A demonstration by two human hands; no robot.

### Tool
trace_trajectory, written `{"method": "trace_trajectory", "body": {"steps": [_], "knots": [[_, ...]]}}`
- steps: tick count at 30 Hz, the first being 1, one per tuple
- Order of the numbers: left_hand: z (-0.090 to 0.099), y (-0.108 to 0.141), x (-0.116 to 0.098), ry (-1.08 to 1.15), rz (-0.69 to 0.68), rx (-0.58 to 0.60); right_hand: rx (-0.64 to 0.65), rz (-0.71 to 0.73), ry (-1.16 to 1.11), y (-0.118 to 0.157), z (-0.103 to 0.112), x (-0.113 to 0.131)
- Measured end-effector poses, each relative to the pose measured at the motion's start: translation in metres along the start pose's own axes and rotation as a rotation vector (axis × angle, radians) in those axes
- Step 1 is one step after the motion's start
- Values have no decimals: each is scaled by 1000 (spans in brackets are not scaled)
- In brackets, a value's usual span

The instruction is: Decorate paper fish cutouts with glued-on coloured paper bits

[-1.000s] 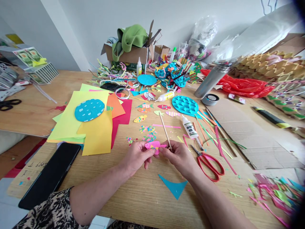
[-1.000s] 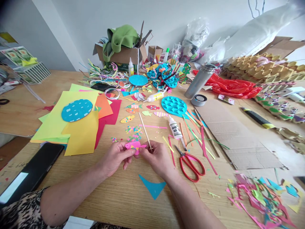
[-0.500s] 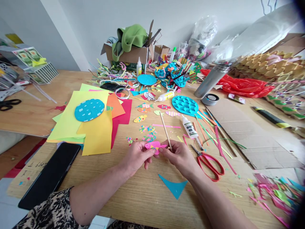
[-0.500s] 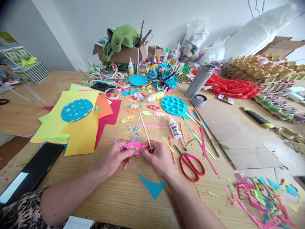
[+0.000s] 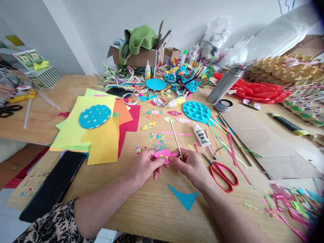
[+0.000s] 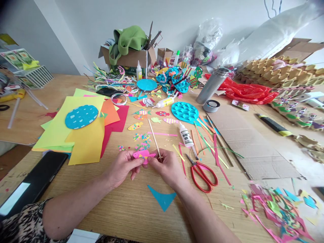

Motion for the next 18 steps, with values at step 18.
{"method": "trace_trajectory", "body": {"steps": [18], "knots": [[-1,1,-1,-2,11,7,-5,13,-29,0,2,-2]]}}
Point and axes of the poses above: each hand's wrist, its own y-axis away from the middle knuckle, its own z-axis out of the back of the hand, x = y × z, the point moved 6 cm from there along -y, towards the middle knuckle, and after that the axes turned 13 degrees about -z, right-handed, at the moved point
